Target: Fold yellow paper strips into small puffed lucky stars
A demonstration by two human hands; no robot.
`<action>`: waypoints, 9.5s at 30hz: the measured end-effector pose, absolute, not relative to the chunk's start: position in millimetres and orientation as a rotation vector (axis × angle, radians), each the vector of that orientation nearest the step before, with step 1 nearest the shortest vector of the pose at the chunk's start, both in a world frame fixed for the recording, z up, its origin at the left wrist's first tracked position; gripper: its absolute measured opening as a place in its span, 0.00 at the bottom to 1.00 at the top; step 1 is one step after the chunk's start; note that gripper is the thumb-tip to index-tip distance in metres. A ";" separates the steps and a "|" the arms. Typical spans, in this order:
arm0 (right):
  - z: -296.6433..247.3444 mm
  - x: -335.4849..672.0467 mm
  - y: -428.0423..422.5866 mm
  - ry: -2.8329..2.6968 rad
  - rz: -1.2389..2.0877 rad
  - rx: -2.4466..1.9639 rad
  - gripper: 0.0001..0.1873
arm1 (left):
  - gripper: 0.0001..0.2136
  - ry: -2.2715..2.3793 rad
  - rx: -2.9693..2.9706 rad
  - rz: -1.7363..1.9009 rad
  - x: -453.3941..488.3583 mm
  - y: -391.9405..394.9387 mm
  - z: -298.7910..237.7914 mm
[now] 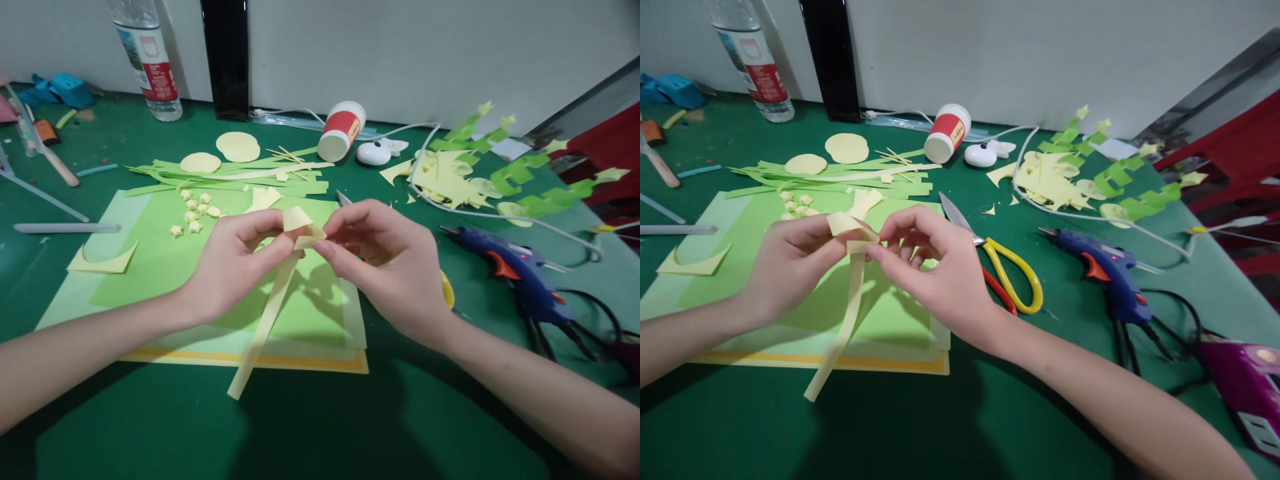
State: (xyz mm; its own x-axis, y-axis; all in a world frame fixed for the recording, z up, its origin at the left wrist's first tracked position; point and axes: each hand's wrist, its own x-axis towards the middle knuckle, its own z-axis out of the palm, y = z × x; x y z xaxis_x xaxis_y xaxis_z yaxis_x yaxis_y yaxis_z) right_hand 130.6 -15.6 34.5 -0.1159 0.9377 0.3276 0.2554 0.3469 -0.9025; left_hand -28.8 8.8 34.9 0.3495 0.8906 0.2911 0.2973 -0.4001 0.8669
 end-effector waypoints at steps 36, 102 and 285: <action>47.1 141.9 -3.2 -1.456 1.239 -1.124 0.13 | 0.05 0.805 1.650 0.849 -32.1 18.6 43.0; 71.5 153.8 -9.2 -2.142 0.912 -1.364 0.06 | 0.00 0.917 1.570 0.794 -27.5 10.2 50.6; 58.7 139.9 -18.7 -1.823 0.832 -1.142 0.06 | 0.16 0.770 2.191 0.772 -27.0 2.0 44.6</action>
State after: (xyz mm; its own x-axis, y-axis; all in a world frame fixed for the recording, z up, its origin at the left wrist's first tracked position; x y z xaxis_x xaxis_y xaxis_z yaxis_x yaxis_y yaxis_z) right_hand 139.9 -18.7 58.7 -0.2614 0.9214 0.2875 0.3862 0.3728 -0.8437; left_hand -27.0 2.0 44.6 0.6487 0.7000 0.2985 0.2963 -0.5937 0.7481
